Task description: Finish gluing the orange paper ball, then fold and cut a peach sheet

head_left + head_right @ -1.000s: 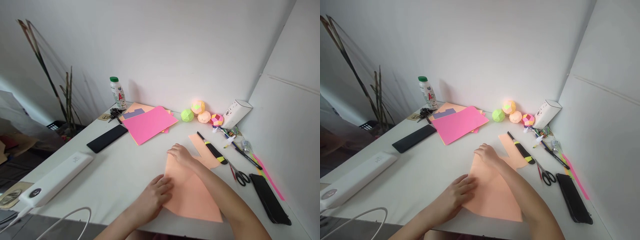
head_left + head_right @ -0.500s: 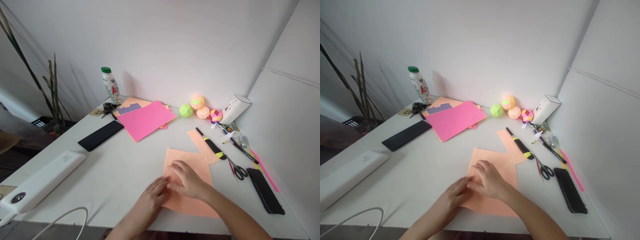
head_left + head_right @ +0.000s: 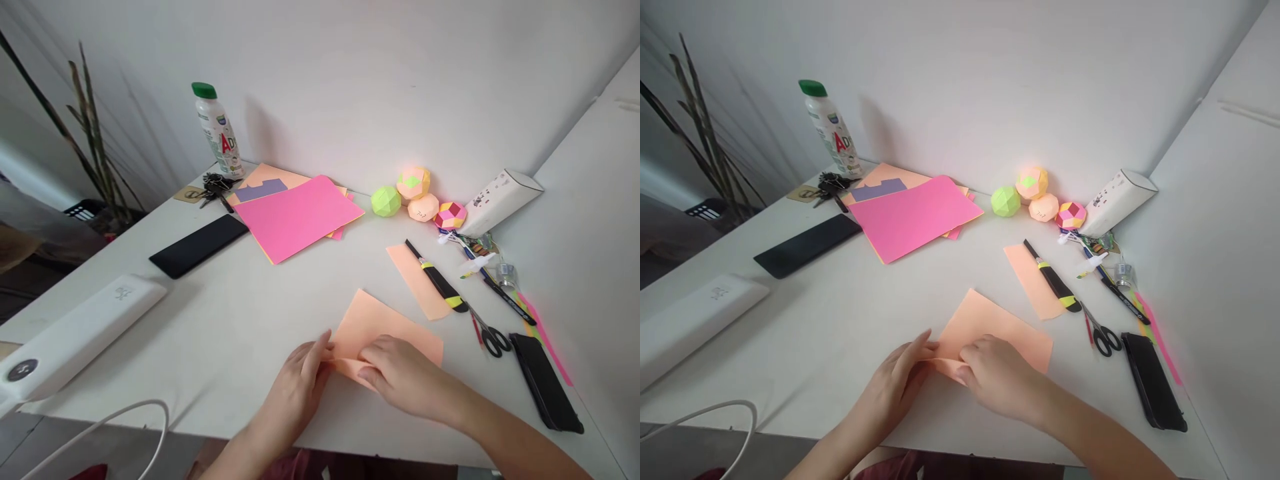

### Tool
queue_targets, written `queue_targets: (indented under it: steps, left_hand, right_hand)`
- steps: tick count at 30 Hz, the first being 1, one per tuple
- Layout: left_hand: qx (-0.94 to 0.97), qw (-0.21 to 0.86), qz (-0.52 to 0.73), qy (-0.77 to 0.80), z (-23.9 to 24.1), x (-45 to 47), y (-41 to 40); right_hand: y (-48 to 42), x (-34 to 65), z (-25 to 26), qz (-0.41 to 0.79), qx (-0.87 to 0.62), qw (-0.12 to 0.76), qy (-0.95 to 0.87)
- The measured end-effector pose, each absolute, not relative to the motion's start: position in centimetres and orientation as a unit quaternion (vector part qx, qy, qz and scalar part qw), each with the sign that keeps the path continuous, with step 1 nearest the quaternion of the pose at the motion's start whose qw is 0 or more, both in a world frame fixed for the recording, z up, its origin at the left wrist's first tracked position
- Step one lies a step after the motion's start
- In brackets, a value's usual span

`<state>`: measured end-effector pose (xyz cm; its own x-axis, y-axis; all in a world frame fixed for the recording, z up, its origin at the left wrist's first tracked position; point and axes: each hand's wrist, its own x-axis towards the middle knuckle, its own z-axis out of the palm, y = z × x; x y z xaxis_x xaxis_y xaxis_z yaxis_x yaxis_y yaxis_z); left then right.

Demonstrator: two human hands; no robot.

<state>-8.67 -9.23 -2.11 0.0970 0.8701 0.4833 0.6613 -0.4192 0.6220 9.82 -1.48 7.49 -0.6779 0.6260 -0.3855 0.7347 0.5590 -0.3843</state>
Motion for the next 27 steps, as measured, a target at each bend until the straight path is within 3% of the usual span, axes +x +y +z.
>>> queue_targets:
  steps: [6,19,23,27]
  left_hand:
    - [0.730,0.080,0.370,0.569,-2.9,-8.0,-9.9]
    - [0.767,0.119,0.313,0.548,-2.3,-8.1,-10.4]
    - [0.785,0.021,0.350,0.510,-1.9,-6.6,-11.7]
    - [0.830,-0.005,0.362,0.426,-1.7,-5.1,-12.0]
  right_hand:
    - [-0.2,10.6,6.1,-0.300,0.373,0.072,0.875]
    - [-0.9,10.3,2.1,-0.128,0.313,-0.025,0.941]
    - [-1.0,10.5,2.4,-0.152,0.329,-0.045,0.931]
    - [-0.5,11.2,2.8,-0.244,0.348,-0.079,0.902]
